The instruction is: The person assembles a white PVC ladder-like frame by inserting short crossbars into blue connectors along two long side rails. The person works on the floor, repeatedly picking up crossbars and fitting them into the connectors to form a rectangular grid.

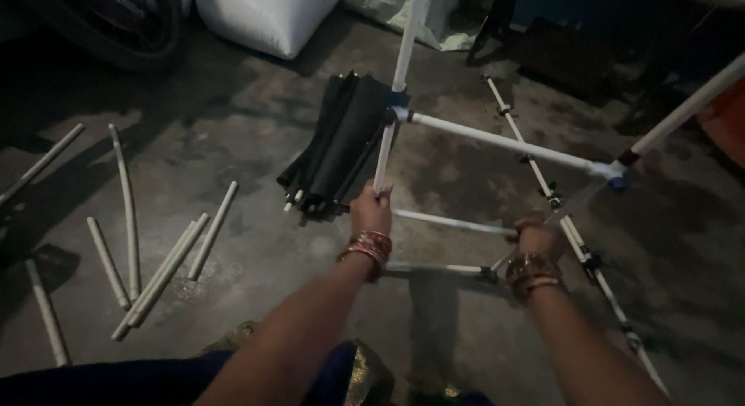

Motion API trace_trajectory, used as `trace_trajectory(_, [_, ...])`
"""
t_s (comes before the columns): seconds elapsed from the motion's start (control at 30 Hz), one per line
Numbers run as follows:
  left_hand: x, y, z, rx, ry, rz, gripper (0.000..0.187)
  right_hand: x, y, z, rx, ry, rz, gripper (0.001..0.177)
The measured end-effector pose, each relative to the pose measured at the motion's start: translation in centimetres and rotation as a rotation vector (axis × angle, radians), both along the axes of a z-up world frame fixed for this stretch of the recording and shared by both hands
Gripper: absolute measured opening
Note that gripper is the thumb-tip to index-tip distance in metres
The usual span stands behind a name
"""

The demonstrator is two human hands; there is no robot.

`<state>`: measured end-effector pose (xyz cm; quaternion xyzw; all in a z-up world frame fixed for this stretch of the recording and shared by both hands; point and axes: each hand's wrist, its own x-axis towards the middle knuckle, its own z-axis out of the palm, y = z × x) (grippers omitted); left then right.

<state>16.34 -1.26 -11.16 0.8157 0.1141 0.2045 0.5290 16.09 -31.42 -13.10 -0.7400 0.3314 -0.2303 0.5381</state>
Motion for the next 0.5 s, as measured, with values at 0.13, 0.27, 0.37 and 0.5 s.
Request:
trace_trajectory(0.13, [1.6,1.1,-0.4,-0.235,0.062,-0.172,0.024,-0.5,0.0,0.1,0.005,0.105,0.069,0.065])
trace_trajectory(0.27, [2.2,0.8,-0.9,-0.228,0.040,-0.207,0.025,0.8,-1.1,-0.4,0.033,0.012,0.119,0.068])
trace_trajectory(0.37, [1.2,0.3,-1.4,-0.056,-0.027,-0.107,0.033,1.9,-1.1,-1.1,0.052,-0.016,0.020,0.063])
trace_trajectory(0.5, [-0.6,-1.1,-1.8,0.113,-0.097,0.083,0.037,2.1,0.3,-2.4,0.108,-0.106,-0.233,0.060])
